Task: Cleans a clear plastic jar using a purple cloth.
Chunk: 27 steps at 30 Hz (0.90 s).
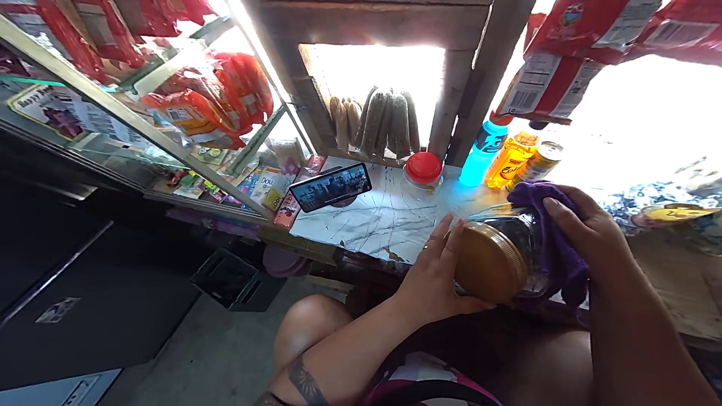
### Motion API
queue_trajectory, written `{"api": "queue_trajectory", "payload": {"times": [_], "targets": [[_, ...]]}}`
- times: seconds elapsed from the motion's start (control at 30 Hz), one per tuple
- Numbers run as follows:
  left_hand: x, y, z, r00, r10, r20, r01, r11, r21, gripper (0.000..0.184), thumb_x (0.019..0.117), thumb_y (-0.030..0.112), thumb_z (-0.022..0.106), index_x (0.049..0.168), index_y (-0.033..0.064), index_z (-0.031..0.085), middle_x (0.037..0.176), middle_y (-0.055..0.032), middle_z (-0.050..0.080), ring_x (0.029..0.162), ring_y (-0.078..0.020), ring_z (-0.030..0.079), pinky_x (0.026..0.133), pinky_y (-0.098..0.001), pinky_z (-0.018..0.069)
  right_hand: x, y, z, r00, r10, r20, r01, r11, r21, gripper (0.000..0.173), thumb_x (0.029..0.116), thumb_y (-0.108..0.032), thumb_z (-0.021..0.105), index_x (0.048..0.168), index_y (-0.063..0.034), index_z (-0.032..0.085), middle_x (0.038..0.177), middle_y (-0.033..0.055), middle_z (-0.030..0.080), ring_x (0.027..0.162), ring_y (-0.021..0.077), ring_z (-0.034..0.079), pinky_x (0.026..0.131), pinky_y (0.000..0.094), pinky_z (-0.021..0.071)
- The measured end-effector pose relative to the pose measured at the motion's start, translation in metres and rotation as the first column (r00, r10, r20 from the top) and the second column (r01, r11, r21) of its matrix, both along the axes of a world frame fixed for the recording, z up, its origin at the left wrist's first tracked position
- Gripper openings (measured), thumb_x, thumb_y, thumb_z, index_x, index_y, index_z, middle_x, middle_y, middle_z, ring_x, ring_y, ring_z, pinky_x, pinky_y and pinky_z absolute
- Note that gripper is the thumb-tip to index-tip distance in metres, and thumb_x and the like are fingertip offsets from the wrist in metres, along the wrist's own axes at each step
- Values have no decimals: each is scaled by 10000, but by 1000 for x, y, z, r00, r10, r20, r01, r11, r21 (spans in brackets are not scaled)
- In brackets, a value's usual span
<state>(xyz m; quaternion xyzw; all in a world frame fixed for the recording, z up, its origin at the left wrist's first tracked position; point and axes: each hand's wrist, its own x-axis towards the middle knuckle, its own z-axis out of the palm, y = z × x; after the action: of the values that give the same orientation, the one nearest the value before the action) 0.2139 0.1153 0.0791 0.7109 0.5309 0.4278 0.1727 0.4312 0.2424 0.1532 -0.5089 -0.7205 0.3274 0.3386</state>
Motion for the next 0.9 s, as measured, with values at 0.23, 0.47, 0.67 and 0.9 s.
{"api": "queue_trajectory", "payload": {"times": [0.23,0.47,0.67,0.9], "targets": [[-8,4,1,988,69,136,-56,994,-97,1115,743,500,861,1585,30,301,1424,-246,500,1034,-222,652,799,-330,583,1,5,-4,998,-62,-22,62,998,-2,433,1039,-409,490,1377,-155,580,1144,46,663,969,33,618,867,315,512],[-4,3,1,927,6,374,75,977,-201,1253,759,675,765,1623,30,126,1571,-279,303,1397,-294,449,1063,-420,498,-3,0,-3,998,-55,40,54,998,24,472,1020,-454,495,1387,-171,579,1198,73,664,1045,95,629,906,385,508],[4,4,-6,858,151,492,-17,964,-266,1253,754,660,776,1617,25,126,1521,-280,365,1296,-267,547,993,-387,547,-1,4,-18,994,36,107,-59,973,222,548,994,-535,488,1383,-168,611,1314,95,650,1216,189,605,1008,471,481],[5,7,-8,857,200,475,-128,975,-179,1293,698,661,814,1612,43,140,1518,-291,354,1314,-270,516,1023,-401,512,-9,8,-32,992,114,-58,-88,939,332,459,1003,-383,544,1333,-77,633,1248,116,662,1139,110,617,968,329,508]]}}
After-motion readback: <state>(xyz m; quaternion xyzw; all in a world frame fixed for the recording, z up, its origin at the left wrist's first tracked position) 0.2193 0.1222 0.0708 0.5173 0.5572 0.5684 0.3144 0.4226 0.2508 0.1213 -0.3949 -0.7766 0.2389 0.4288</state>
